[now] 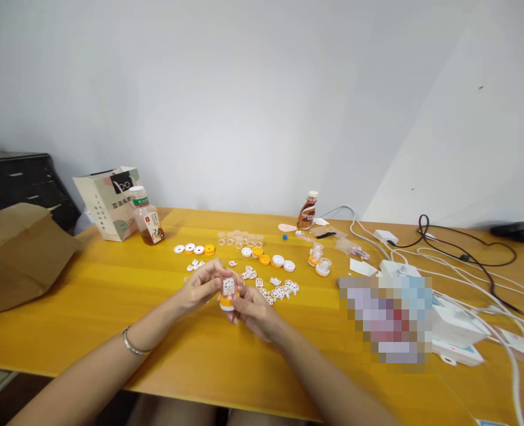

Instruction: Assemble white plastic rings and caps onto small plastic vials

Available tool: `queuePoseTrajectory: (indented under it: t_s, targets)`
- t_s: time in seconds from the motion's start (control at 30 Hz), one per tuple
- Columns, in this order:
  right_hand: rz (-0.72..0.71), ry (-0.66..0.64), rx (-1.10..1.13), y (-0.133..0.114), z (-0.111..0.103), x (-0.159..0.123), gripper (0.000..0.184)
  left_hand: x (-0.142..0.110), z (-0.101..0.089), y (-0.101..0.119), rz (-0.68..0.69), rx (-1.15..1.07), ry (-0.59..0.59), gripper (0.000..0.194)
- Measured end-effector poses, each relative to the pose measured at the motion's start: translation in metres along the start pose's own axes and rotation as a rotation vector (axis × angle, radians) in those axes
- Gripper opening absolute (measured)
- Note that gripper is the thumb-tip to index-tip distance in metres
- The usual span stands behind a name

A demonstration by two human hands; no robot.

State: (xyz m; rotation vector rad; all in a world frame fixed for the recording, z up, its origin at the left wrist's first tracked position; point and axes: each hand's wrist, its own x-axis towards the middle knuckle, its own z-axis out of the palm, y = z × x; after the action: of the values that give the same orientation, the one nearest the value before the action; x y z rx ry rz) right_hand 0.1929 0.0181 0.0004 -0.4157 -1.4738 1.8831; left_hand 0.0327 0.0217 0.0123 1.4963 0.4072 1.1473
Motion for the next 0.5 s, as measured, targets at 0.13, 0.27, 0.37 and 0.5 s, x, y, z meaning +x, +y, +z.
queuePoseTrajectory:
  t_s: [0.13,0.27,0.37,0.5]
  targets:
    - [-0.015,0.009,0.051,-0.0005,0.0029,0.0001,0.034,0.0001,-0.0011,0.0002,-0.029,-0.041,-0.004,0.023]
    - [-0.037,0.121,-0.047,-0.0037,0.0010,0.0007,0.030,0.0015,0.0011,0.0022,0.006,0.021,0.051,0.023]
    - [-0.041,0.187,-0.201,-0.0048,-0.0030,0.0010,0.028,0.0012,0.0002,0.0014,0.046,0.189,0.116,0.020]
    - [-0.020,0.140,-0.210,-0.0048,-0.0047,-0.0003,0.029,-0.0017,-0.0012,0.0015,0.074,0.291,0.112,0.016]
